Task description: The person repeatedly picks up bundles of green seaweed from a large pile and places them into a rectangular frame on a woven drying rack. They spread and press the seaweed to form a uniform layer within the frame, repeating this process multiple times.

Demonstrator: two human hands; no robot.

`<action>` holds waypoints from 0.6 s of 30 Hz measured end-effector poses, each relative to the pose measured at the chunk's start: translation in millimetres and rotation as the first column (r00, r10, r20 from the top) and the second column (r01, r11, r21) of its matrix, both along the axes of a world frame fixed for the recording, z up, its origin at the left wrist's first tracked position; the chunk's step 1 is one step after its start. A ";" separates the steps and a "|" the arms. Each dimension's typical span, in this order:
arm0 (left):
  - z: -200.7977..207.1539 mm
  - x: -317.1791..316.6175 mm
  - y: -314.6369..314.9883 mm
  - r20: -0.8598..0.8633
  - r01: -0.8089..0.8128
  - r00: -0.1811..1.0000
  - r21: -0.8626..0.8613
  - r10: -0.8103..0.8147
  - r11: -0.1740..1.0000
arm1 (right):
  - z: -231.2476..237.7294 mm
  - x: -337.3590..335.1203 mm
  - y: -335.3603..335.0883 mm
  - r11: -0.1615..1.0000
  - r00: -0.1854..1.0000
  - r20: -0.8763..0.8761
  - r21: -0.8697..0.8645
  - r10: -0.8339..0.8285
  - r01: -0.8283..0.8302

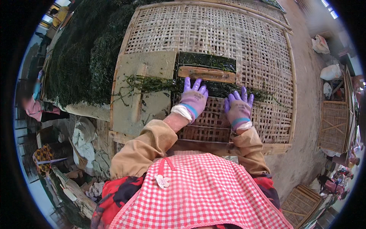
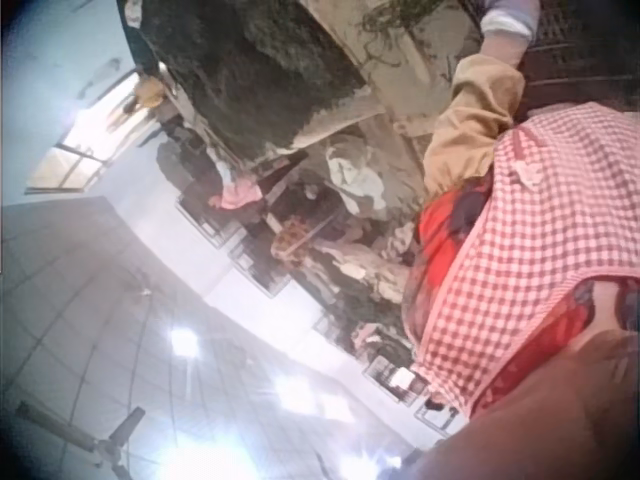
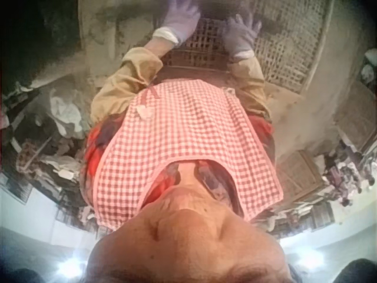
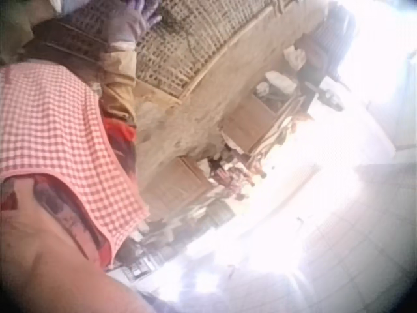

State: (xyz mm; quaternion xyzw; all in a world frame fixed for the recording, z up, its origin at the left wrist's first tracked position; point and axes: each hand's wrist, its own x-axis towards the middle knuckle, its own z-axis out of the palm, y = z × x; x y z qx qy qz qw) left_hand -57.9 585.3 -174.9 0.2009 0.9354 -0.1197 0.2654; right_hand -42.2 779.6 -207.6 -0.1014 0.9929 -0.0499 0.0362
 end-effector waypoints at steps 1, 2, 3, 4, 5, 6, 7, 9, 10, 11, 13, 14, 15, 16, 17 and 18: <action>-4.9 0.5 0.2 -0.118 0.030 0.993 0.061 -0.022 0.998 | 3.9 -3.9 -1.1 0.999 1.000 0.004 -0.036 -0.007 0.008; -10.3 1.1 0.5 -0.236 0.066 0.971 0.118 -0.037 0.991 | 4.5 -1.9 -2.9 0.999 0.999 0.022 -0.027 0.039 -0.039; -14.9 4.2 4.3 -0.321 0.117 0.946 0.203 -0.047 0.972 | 4.9 1.0 -5.4 0.996 0.995 0.041 -0.018 0.086 -0.085; -17.0 4.0 9.9 -0.396 0.166 0.918 0.333 -0.022 0.928 | 5.0 3.7 -6.3 0.991 0.989 0.061 -0.007 0.132 -0.132; -18.7 1.5 16.1 -0.389 0.198 0.921 0.413 -0.024 0.889 | -0.5 5.2 -5.7 0.981 0.985 -0.044 -0.100 0.164 -0.168; -20.4 -1.0 23.2 -0.383 0.227 0.923 0.489 -0.027 0.842 | -1.8 4.8 -7.5 0.994 0.994 -0.019 -0.012 0.108 -0.108; -25.1 -1.9 30.3 -0.405 0.278 0.907 0.379 -0.112 0.882 | 3.0 1.9 -7.3 0.998 0.996 0.057 -0.032 0.064 -0.062; -45.8 -4.5 34.9 -0.369 0.231 0.925 0.350 -0.093 0.908 | 3.0 -4.1 0.0 0.996 0.998 0.025 -0.077 0.051 -0.049; -47.2 -6.3 34.9 -0.335 0.224 0.936 0.342 -0.104 0.913 | 4.8 -8.6 10.3 0.965 0.999 -0.027 -0.260 0.038 -0.044; -47.5 -5.1 34.7 -0.335 0.226 0.936 0.329 -0.110 0.917 | 11.0 -13.6 19.7 0.899 0.997 -0.073 -0.435 0.018 -0.048; -49.6 -0.5 35.2 -0.333 0.225 0.935 0.302 -0.119 0.926 | 42.7 -20.4 19.7 0.804 0.950 -0.303 -0.581 -0.070 -0.126; -50.7 1.6 34.5 -0.339 0.208 0.935 0.289 -0.103 0.935 | 67.4 -23.7 17.2 0.764 0.940 -0.330 -0.626 -0.080 -0.155; -53.6 3.4 36.0 -0.345 0.198 0.934 0.278 -0.094 0.940 | 80.8 -24.1 15.1 0.758 0.914 -0.394 -0.624 -0.095 -0.191; -50.1 3.9 38.2 -0.353 0.192 0.931 0.271 -0.089 0.943 | 89.0 -23.1 13.6 0.755 0.882 -0.458 -0.616 -0.112 -0.224; -46.8 2.7 38.0 -0.306 0.169 0.949 0.301 -0.073 0.938 | 84.1 -22.8 12.7 0.785 0.890 -0.450 -0.577 -0.076 -0.225; -43.7 0.9 35.2 -0.257 0.143 0.965 0.329 -0.057 0.933 | 70.8 -23.0 11.6 0.812 0.897 -0.441 -0.536 -0.039 -0.229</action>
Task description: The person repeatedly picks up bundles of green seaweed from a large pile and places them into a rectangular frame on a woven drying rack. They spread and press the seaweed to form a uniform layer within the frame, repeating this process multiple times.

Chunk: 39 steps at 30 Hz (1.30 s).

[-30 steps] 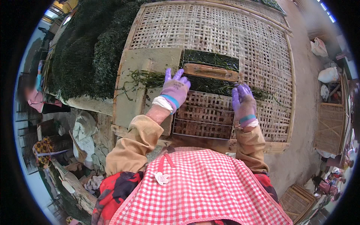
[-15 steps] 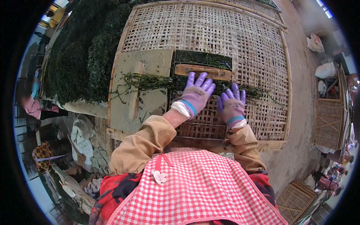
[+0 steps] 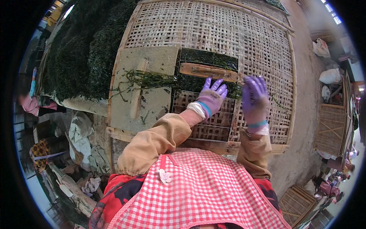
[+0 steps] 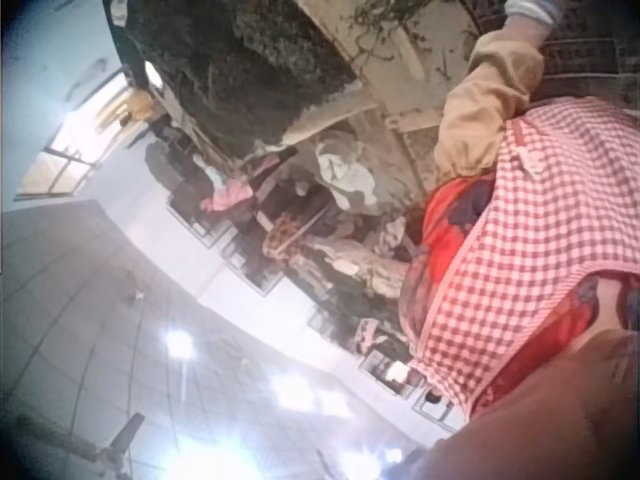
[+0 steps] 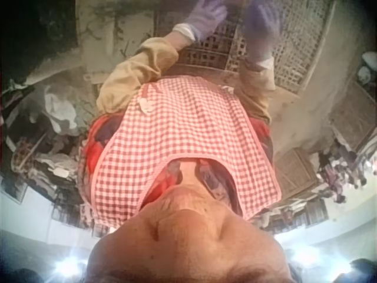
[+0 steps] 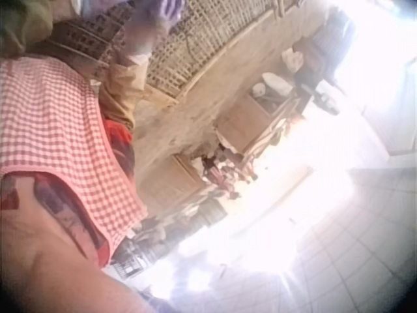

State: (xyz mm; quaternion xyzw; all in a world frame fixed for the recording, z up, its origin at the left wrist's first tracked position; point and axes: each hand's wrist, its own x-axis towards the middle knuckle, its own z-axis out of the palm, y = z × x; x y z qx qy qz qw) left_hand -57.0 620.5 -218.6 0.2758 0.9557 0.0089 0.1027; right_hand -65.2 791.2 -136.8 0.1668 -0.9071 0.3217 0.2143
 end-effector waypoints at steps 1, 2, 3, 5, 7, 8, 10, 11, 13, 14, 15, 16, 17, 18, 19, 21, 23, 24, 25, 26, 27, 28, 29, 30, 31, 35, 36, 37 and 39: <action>7.0 -1.3 -3.2 0.053 -0.007 0.999 0.020 0.006 1.000 | -15.2 0.8 -0.7 0.999 1.000 0.016 0.053 0.010 -0.011; 18.5 -1.1 -9.3 0.041 -0.049 0.998 0.034 0.048 0.998 | -28.6 11.4 -2.6 0.976 0.981 0.195 0.216 -0.023 -0.020; 31.2 0.9 -18.9 0.029 -0.092 0.995 0.048 0.091 0.995 | -41.4 17.1 -10.3 0.943 0.945 0.318 0.332 -0.077 -0.035; 36.8 9.8 -46.4 -0.011 -0.215 0.977 -0.039 0.215 0.976 | -65.8 27.6 -21.5 0.853 0.906 0.397 0.514 -0.144 -0.090; 31.6 15.3 -78.7 0.011 -0.330 0.938 -0.281 0.347 0.901 | -64.5 31.2 -27.4 0.831 0.898 0.411 0.546 -0.155 -0.106; 34.3 17.5 -94.2 0.040 -0.308 0.946 -0.189 0.321 0.932 | -54.1 28.2 -30.8 0.858 0.862 0.473 0.505 -0.183 -0.095; 43.2 33.8 -104.8 -0.127 -0.301 0.946 0.002 0.299 0.954 | -49.0 27.2 -30.7 0.925 0.889 0.444 0.373 -0.114 -0.067; 38.9 34.2 -107.9 -0.113 -0.288 0.953 -0.046 0.281 0.957 | -42.1 25.5 -35.6 0.944 0.923 0.381 0.322 -0.059 -0.073; 29.9 31.6 -113.6 -0.088 -0.261 0.964 -0.138 0.251 0.955 | -33.4 26.5 -47.2 0.930 0.914 0.405 0.341 -0.011 -0.140; 37.0 27.9 -117.4 -0.139 -0.293 0.949 -0.056 0.283 0.954 | -26.1 22.9 -55.7 0.923 0.911 0.413 0.348 0.007 -0.165; 47.1 24.6 -123.0 -0.187 -0.319 0.929 0.028 0.318 0.947 | -11.6 19.6 -61.2 0.948 0.911 0.398 0.234 0.109 -0.216; 56.1 28.4 -125.0 -0.216 -0.332 0.911 0.116 0.350 0.936 | -16.2 19.5 -63.2 0.938 0.905 0.404 0.245 0.132 -0.247; 61.9 29.3 -131.0 -0.268 -0.339 0.888 0.169 0.375 0.925 | -23.8 12.4 -66.8 0.927 0.901 0.404 0.252 0.159 -0.277; 61.5 31.2 -139.0 -0.219 -0.377 0.875 0.246 0.431 0.893 | -28.0 8.0 -69.9 0.915 0.895 0.404 0.260 0.186 -0.307; 57.7 35.4 -149.6 -0.215 -0.407 0.856 0.280 0.470 0.870 | -25.2 5.0 -77.6 0.797 0.818 0.574 0.481 0.029 -0.366; 51.1 37.6 -166.4 -0.227 -0.440 0.829 0.302 0.512 0.846 | -30.8 4.3 -82.0 0.831 0.869 0.482 0.434 0.112 -0.347; 46.9 43.6 -175.0 -0.217 -0.446 0.840 0.247 0.498 0.860 | -27.7 9.2 -91.2 0.936 0.921 0.288 0.156 0.261 -0.314; 43.5 44.1 -176.2 -0.224 -0.428 0.851 0.227 0.474 0.875 | -31.5 10.2 -102.0 0.931 0.914 0.307 0.164 0.267 -0.327; 44.7 45.1 -173.1 -0.210 -0.433 0.865 0.147 0.456 0.889 | -36.7 8.3 -115.2 0.923 0.906 0.317 0.168 0.281 -0.345; 47.8 43.0 -164.4 -0.195 -0.424 0.882 0.072 0.430 0.903 | -40.3 7.3 -125.8 0.919 0.902 0.324 0.177 0.284 -0.353; 50.0 38.5 -156.8 -0.152 -0.432 0.891 0.010 0.428 0.902 | -53.7 6.9 -138.7 0.895 0.878 0.409 0.251 0.247 -0.369; 49.4 34.0 -148.6 -0.131 -0.445 0.888 -0.004 0.441 0.896 | -76.1 8.7 -149.6 0.864 0.847 0.492 0.319 0.200 -0.389; 49.4 30.3 -143.0 -0.136 -0.460 0.882 -0.038 0.451 0.887 | -86.7 11.3 -157.7 0.758 0.874 0.445 0.499 0.192 -0.421; 48.9 25.7 -137.5 -0.142 -0.473 0.876 -0.072 0.461 0.878 | -95.1 12.9 -156.6 0.779 0.873 0.442 0.465 0.206 -0.420; 47.2 21.9 -132.6 -0.109 -0.488 0.871 -0.090 0.478 0.868 | -96.5 16.3 -154.6 0.797 0.870 0.442 0.433 0.220 -0.421; 40.7 6.9 -122.4 -0.099 -0.562 0.827 -0.203 0.554 0.802 | -97.5 17.6 -153.1 0.820 0.876 0.403 0.383 0.267 -0.426; 38.6 4.6 -118.8 -0.106 -0.576 0.817 -0.209 0.567 0.790 | -95.9 17.9 -153.5 0.814 0.874 0.400 0.388 0.275 -0.433; 35.8 0.4 -113.8 -0.112 -0.580 0.814 -0.214 0.570 0.786 | -98.2 17.6 -152.5 0.833 0.881 0.383 0.361 0.277 -0.419; 35.1 -6.4 -110.3 -0.131 -0.566 0.824 -0.217 0.550 0.796 | -103.6 16.7 -148.9 0.867 0.893 0.350 0.304 0.283 -0.394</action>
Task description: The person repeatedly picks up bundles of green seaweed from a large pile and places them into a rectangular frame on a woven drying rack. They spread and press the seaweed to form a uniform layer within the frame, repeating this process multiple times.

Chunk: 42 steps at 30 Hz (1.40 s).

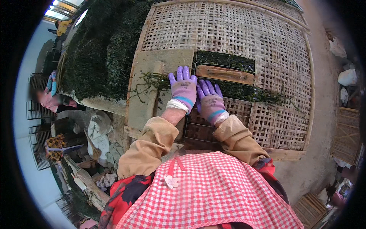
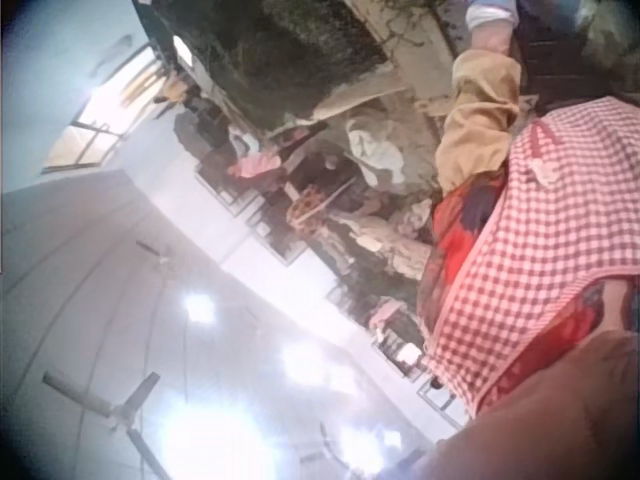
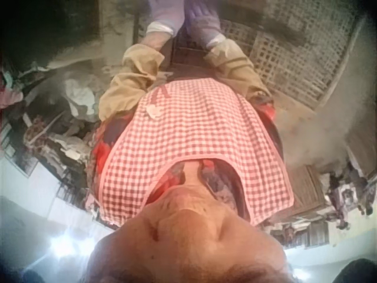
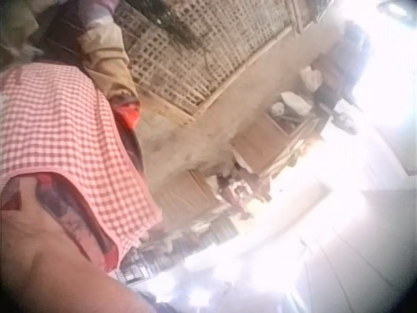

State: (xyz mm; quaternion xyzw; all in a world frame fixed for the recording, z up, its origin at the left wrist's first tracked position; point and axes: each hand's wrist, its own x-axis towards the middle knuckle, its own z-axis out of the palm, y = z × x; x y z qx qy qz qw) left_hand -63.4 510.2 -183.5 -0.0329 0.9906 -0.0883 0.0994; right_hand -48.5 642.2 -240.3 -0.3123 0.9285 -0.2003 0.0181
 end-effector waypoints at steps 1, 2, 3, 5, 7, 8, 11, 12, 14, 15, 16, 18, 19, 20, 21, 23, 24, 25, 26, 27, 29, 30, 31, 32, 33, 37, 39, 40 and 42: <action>1.2 -1.1 1.0 0.009 0.023 1.000 -0.039 -0.023 0.999 | -0.1 -0.2 0.2 1.000 1.000 0.003 -0.010 -0.001 0.001; 0.8 -2.1 2.8 0.020 0.046 0.999 -0.077 -0.045 0.996 | 0.0 0.6 0.7 1.000 1.000 0.007 -0.020 -0.003 0.003; -0.6 -2.3 2.3 0.033 0.070 0.997 -0.114 -0.067 0.991 | 0.2 1.5 0.8 1.000 1.000 0.011 -0.029 -0.005 0.005; 6.1 -2.4 2.9 -0.013 0.197 0.979 -0.166 -0.201 0.966 | 2.9 1.6 1.5 0.999 0.999 0.045 -0.051 -0.007 0.010; 18.8 -9.1 5.4 0.159 0.266 0.958 -0.165 -0.241 0.950 | 6.2 1.7 1.8 0.998 0.997 0.073 -0.065 -0.007 0.012; 16.6 -8.1 -0.4 0.092 0.324 0.946 -0.160 -0.312 0.932 | 4.2 1.3 0.8 0.999 0.998 0.067 -0.042 -0.006 0.009; 31.9 -22.9 6.2 0.230 0.110 0.964 0.122 -0.135 0.986 | -3.0 0.5 2.0 0.996 1.000 -0.009 -0.091 -0.012 0.011; 40.8 -19.8 7.6 0.239 -0.007 0.967 0.357 -0.084 0.934 | -4.7 1.5 1.9 0.998 1.000 -0.003 -0.059 -0.011 0.011; 36.7 -21.6 13.4 0.215 -0.074 0.975 0.537 -0.051 0.840 | -8.4 0.1 -5.5 0.999 0.999 0.041 0.003 0.035 -0.035; 34.7 -24.3 20.5 0.199 -0.102 0.979 0.619 -0.030 0.779 | -15.2 -1.7 -11.0 0.998 0.996 0.059 0.032 0.059 -0.061; 48.3 -38.2 49.4 0.231 -0.052 0.967 0.601 -0.111 0.797 | -76.3 -13.8 -21.9 0.995 0.996 0.084 0.092 -0.043 0.035; 43.3 -40.9 83.5 0.261 0.005 0.947 0.567 -0.186 0.823 | -66.8 -4.8 -15.7 0.995 0.992 0.124 0.103 -0.023 0.010; 44.7 -45.2 108.9 0.270 0.024 0.941 0.553 -0.207 0.833 | -61.2 -1.2 -11.7 0.995 0.991 0.130 0.103 -0.021 0.008; 45.9 -50.1 133.7 0.269 0.139 0.911 0.514 -0.313 0.847 | -52.8 -0.7 -6.5 0.995 0.992 0.126 0.100 -0.027 0.015; 40.0 -49.4 157.0 0.166 0.271 0.906 0.478 -0.389 0.836 | -41.9 1.0 -1.8 0.995 0.992 0.123 0.097 -0.038 0.026; 7.5 -50.0 203.0 0.195 0.431 0.848 0.289 -0.493 0.855 | -24.0 9.1 -3.8 0.994 0.992 0.123 0.106 -0.029 0.016; 43.5 -54.5 229.5 0.374 0.487 0.747 0.254 -0.549 0.836 | -25.6 4.1 0.0 0.992 0.990 0.126 0.118 -0.063 0.048; 65.5 -50.7 225.7 0.314 0.491 0.758 0.304 -0.572 0.817 | -22.9 4.8 0.8 0.990 0.990 0.121 0.129 -0.073 0.058; 88.6 -44.8 220.4 0.257 0.491 0.768 0.350 -0.586 0.797 | -29.2 4.6 0.6 0.992 0.989 0.134 0.119 -0.055 0.039; 83.1 -43.1 219.4 0.165 0.457 0.812 0.415 -0.559 0.786 | -34.4 1.0 -0.3 0.994 0.989 0.142 0.109 -0.036 0.021; 105.7 -35.5 172.1 0.006 0.589 0.775 0.355 -0.632 0.726 | -48.9 1.6 17.4 0.990 1.000 0.024 0.136 0.017 -0.020; 105.7 -32.9 146.1 -0.088 0.571 0.803 0.398 -0.590 0.718 | -55.2 -0.6 26.3 0.991 1.000 0.000 0.132 -0.012 0.012; 103.5 -12.0 103.9 -0.146 0.453 0.889 0.422 -0.435 0.785 | -45.5 14.0 10.6 0.992 0.995 -0.024 0.077 0.101 -0.099; 98.3 -7.7 77.9 -0.252 0.465 0.885 0.464 -0.391 0.754 | -39.5 11.8 12.7 0.996 0.994 -0.081 0.059 0.073 -0.069; 83.7 5.6 45.0 -0.342 0.432 0.895 0.510 -0.286 0.744 | -37.0 12.1 4.9 0.994 0.982 -0.160 0.029 0.105 -0.102; 43.2 37.8 -44.7 -0.434 0.335 0.900 0.626 -0.042 0.704 | 15.7 2.4 0.1 0.999 0.990 0.133 0.045 -0.037 0.031; 36.9 56.4 -61.7 -0.212 -0.034 0.945 0.692 0.248 0.721 | 8.0 5.1 -2.6 0.999 0.997 0.069 0.023 -0.030 0.028; 34.2 60.4 -64.8 -0.206 -0.028 0.939 0.752 0.275 0.658 | 9.3 5.5 -3.1 0.999 0.998 0.062 0.046 -0.032 0.029; 29.3 52.1 -62.1 -0.257 0.039 0.935 0.756 0.243 0.653 | 7.7 4.6 -2.2 0.997 0.998 0.033 0.056 -0.051 0.049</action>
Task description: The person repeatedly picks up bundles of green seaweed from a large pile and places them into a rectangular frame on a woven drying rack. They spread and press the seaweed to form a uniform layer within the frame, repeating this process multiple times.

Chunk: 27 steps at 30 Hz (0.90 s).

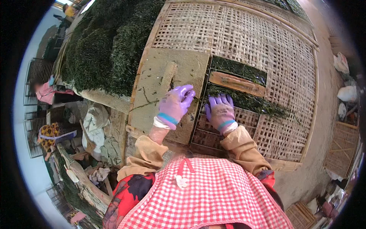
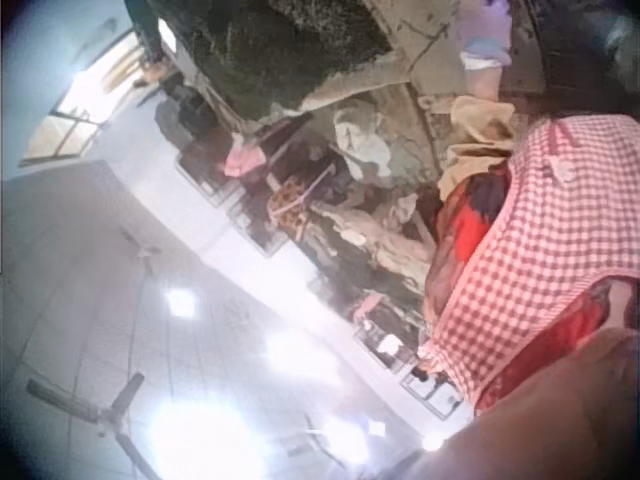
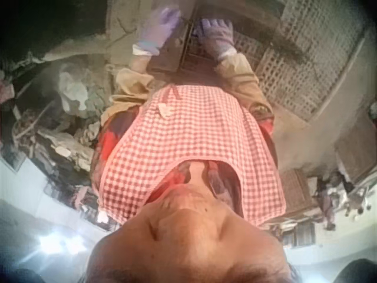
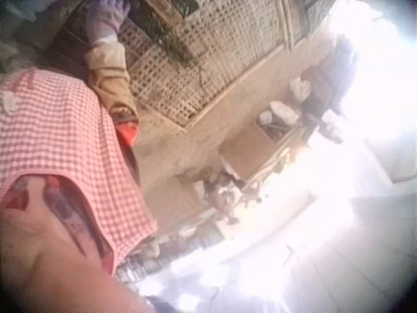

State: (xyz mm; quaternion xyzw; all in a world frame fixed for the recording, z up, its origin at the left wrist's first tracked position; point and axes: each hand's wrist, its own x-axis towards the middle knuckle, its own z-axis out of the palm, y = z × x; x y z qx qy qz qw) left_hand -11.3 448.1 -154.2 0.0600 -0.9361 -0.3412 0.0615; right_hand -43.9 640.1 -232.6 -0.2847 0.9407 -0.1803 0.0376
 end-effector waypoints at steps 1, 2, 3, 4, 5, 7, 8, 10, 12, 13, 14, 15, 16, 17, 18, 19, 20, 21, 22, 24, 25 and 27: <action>-0.7 -3.7 5.2 -0.030 0.037 0.999 -0.070 -0.039 0.997 | -2.0 -0.6 -1.5 1.000 0.999 -0.036 -0.008 0.002 -0.002; -2.1 -7.1 11.9 -0.058 0.070 0.995 -0.140 -0.078 0.988 | -2.9 -0.6 -1.1 1.000 1.000 -0.020 0.006 0.004 -0.004; -4.3 -10.9 20.8 0.000 0.091 0.996 -0.183 -0.092 0.979 | -3.0 -0.2 -0.2 1.000 1.000 -0.004 0.022 0.006 -0.006; -7.9 -14.8 25.9 0.047 0.128 0.992 -0.298 -0.119 0.946 | 0.2 -0.4 -1.8 0.999 1.000 0.008 0.031 0.011 -0.011; -11.2 -18.4 30.2 0.097 0.167 0.985 -0.407 -0.140 0.898 | 4.4 -0.9 -2.2 0.998 0.999 0.020 0.057 0.030 -0.031; -11.0 -26.7 38.2 0.208 0.181 0.974 -0.457 -0.094 0.871 | 17.0 -2.1 0.8 0.993 0.997 0.047 0.107 0.054 -0.059; -11.9 -30.7 41.0 0.263 0.193 0.962 -0.483 -0.069 0.854 | 28.2 -1.5 2.1 0.997 0.998 0.067 0.070 0.013 -0.018; -11.4 -28.1 44.4 0.052 0.128 0.992 -0.528 -0.119 0.839 | 55.2 0.6 14.1 0.999 0.986 0.166 0.048 -0.026 0.018; -17.9 -22.8 43.3 -0.075 0.151 0.959 -0.681 -0.273 0.717 | 75.5 9.4 27.9 0.997 0.979 0.194 0.066 -0.056 0.044; -23.4 -20.8 45.2 0.090 0.268 0.953 -0.702 -0.291 0.660 | 84.3 10.6 39.0 0.998 0.957 0.282 0.024 -0.070 0.066; -29.0 -18.7 48.2 0.256 0.385 0.922 -0.702 -0.292 0.600 | 90.6 9.9 53.5 0.996 0.926 0.369 -0.019 -0.075 0.088; -31.8 -17.6 51.2 0.415 0.498 0.866 -0.680 -0.278 0.538 | 91.6 10.0 68.8 0.992 0.888 0.454 -0.059 -0.074 0.113; -7.9 -27.4 59.5 0.538 0.585 0.801 -0.607 -0.263 0.538 | 89.5 13.5 90.7 0.969 0.898 0.420 -0.138 -0.130 0.205; -7.8 -28.6 61.4 0.421 0.514 0.856 -0.638 -0.300 0.574 | 87.6 18.1 110.8 0.933 0.903 0.389 -0.222 -0.181 0.282; -8.0 -29.3 62.3 0.296 0.441 0.897 -0.656 -0.329 0.612 | 89.5 18.3 129.4 0.882 0.853 0.465 -0.266 -0.236 0.389; -9.7 -30.4 67.6 0.165 0.373 0.919 -0.659 -0.358 0.653 | 77.1 20.5 147.3 0.811 0.818 0.496 -0.325 -0.291 0.486; -22.4 -30.0 71.0 0.191 0.420 0.898 -0.637 -0.395 0.646 | 79.1 18.2 158.9 0.781 0.785 0.517 -0.309 -0.342 0.543; -38.9 -26.8 75.9 0.425 0.544 0.839 -0.643 -0.340 0.538 | 81.1 15.7 169.9 0.747 0.749 0.536 -0.291 -0.390 0.597; -21.9 -33.7 89.8 0.525 0.594 0.798 -0.600 -0.296 0.536 | 70.9 14.4 185.5 0.746 0.775 0.453 -0.297 -0.440 0.596; -6.6 -45.8 108.1 0.515 0.578 0.807 -0.589 -0.288 0.565 | 52.9 8.3 208.6 0.843 0.874 0.151 -0.232 -0.461 0.485; -9.1 -41.9 112.4 0.412 0.513 0.856 -0.607 -0.312 0.607 | 48.4 9.3 215.3 0.887 0.901 0.005 -0.176 -0.433 0.427; -58.8 -37.5 103.8 0.045 0.303 0.906 -0.762 -0.421 0.572 | 50.2 1.0 212.7 0.922 0.922 -0.004 0.021 -0.388 0.387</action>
